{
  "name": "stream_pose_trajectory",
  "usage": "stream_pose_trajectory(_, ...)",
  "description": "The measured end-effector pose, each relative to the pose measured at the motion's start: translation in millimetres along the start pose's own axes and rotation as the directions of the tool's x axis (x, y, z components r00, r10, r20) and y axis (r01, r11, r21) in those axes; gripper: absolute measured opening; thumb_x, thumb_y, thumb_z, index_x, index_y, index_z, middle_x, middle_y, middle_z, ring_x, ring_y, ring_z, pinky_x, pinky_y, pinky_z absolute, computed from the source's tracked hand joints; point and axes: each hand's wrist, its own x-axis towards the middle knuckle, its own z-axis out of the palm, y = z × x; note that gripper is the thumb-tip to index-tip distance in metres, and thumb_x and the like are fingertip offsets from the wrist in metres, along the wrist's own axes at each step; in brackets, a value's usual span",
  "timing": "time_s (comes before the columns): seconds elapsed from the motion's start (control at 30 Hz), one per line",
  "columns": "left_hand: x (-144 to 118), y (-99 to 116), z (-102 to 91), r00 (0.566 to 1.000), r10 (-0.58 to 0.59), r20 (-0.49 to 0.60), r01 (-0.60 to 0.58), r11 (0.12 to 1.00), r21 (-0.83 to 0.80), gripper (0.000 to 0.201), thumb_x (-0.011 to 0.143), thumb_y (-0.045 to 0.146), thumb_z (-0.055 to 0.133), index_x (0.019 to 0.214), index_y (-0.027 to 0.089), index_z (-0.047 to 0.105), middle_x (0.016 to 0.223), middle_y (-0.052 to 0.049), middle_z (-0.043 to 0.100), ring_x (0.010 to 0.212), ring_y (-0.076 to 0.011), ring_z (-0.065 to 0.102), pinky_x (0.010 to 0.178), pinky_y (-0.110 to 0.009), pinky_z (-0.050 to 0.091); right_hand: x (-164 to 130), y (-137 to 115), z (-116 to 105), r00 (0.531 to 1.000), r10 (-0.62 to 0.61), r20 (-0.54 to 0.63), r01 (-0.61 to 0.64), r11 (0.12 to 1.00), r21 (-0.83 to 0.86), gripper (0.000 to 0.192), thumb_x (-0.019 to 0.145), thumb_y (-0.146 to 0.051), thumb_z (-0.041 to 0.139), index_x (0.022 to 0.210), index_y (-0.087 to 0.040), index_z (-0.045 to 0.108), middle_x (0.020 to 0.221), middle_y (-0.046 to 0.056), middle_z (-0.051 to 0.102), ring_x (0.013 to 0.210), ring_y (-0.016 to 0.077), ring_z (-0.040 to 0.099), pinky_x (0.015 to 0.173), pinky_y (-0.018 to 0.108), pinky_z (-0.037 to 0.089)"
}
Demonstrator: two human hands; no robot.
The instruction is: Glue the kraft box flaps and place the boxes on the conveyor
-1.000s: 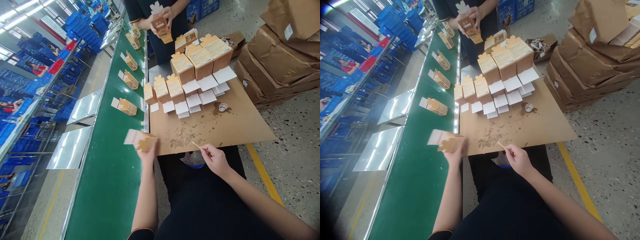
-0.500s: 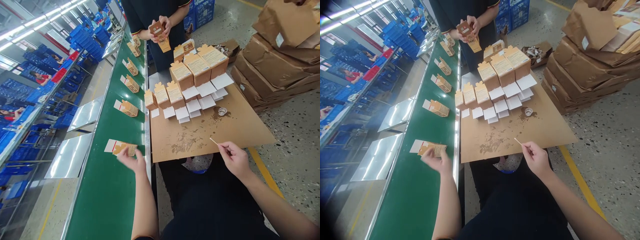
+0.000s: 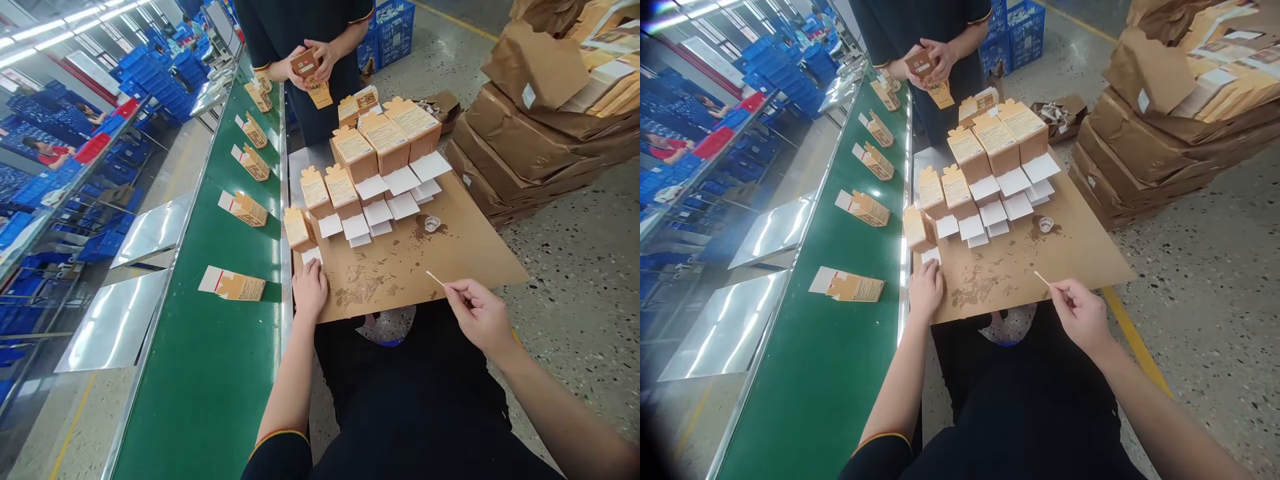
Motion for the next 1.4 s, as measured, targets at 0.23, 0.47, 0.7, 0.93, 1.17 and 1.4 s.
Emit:
stream_pose_trajectory(0.23,-57,-5,-54.4,0.905,-0.169,-0.389,0.106,0.978,-0.178,0.029,0.104,0.046,0.068,0.123,0.026,0.078,0.124,-0.012,0.078,0.122,-0.0306,0.075,0.115,-0.049,0.059,-8,10,-4,0.999,0.035,0.023,-0.034,0.999,-0.022,0.043,0.113,-0.059,0.064,0.091,-0.024,0.073,0.063,0.000,0.060,0.053,0.0143,0.054,0.053,0.028,0.046)
stream_pose_trajectory(0.47,-10,-11,-36.2,0.928,-0.373,0.007,0.353,0.871,-0.340,0.050,0.095,0.058,0.079,0.133,0.025,0.076,0.139,-0.017,0.080,0.145,-0.0394,0.069,0.125,-0.056,0.055,2,-9,31,0.974,-0.056,0.221,0.052,0.998,0.022,0.040,0.115,-0.053,0.059,0.092,-0.024,0.073,0.060,-0.003,0.054,0.050,0.0121,0.047,0.052,0.027,0.042)
stream_pose_trajectory(0.7,-57,19,-13.3,0.936,-0.343,0.074,0.285,0.623,-0.729,0.089,0.089,0.069,0.086,0.164,0.035,0.053,0.172,-0.015,0.062,0.154,-0.0355,0.066,0.120,-0.051,0.062,-15,-20,65,0.892,-0.304,0.334,0.317,0.948,0.017,0.029,0.117,-0.025,0.051,0.094,-0.023,0.069,0.066,-0.002,0.057,0.058,0.0142,0.051,0.063,0.029,0.044)
stream_pose_trajectory(0.93,-44,28,-2.8,0.934,-0.335,0.128,0.312,0.581,-0.752,0.102,0.070,0.063,0.103,0.156,0.027,0.062,0.158,-0.021,0.071,0.148,-0.0375,0.071,0.126,-0.057,0.056,-20,-18,148,0.693,-0.518,0.501,0.656,0.741,-0.141,0.033,0.108,-0.006,0.048,0.081,-0.020,0.058,0.064,0.000,0.055,0.061,0.0157,0.044,0.069,0.033,0.030)
stream_pose_trajectory(1.17,-49,31,-6.2,0.935,-0.326,0.137,0.315,0.591,-0.743,0.103,0.067,0.065,0.105,0.152,0.028,0.059,0.159,-0.020,0.069,0.147,-0.0369,0.071,0.127,-0.056,0.055,-21,-8,155,0.652,-0.485,0.583,0.696,0.688,-0.206,0.026,0.101,-0.001,0.051,0.088,-0.018,0.065,0.069,0.003,0.061,0.063,0.0176,0.047,0.070,0.035,0.029)
stream_pose_trajectory(1.4,-76,25,12.1,0.951,-0.308,-0.019,0.243,0.783,-0.573,0.102,0.062,0.053,0.111,0.142,0.028,0.053,0.144,-0.018,0.072,0.144,-0.0407,0.071,0.126,-0.060,0.056,-5,-3,113,0.812,-0.426,0.399,0.538,0.811,-0.229,0.030,0.112,-0.010,0.048,0.088,-0.021,0.062,0.065,0.000,0.057,0.061,0.0175,0.049,0.070,0.033,0.036)
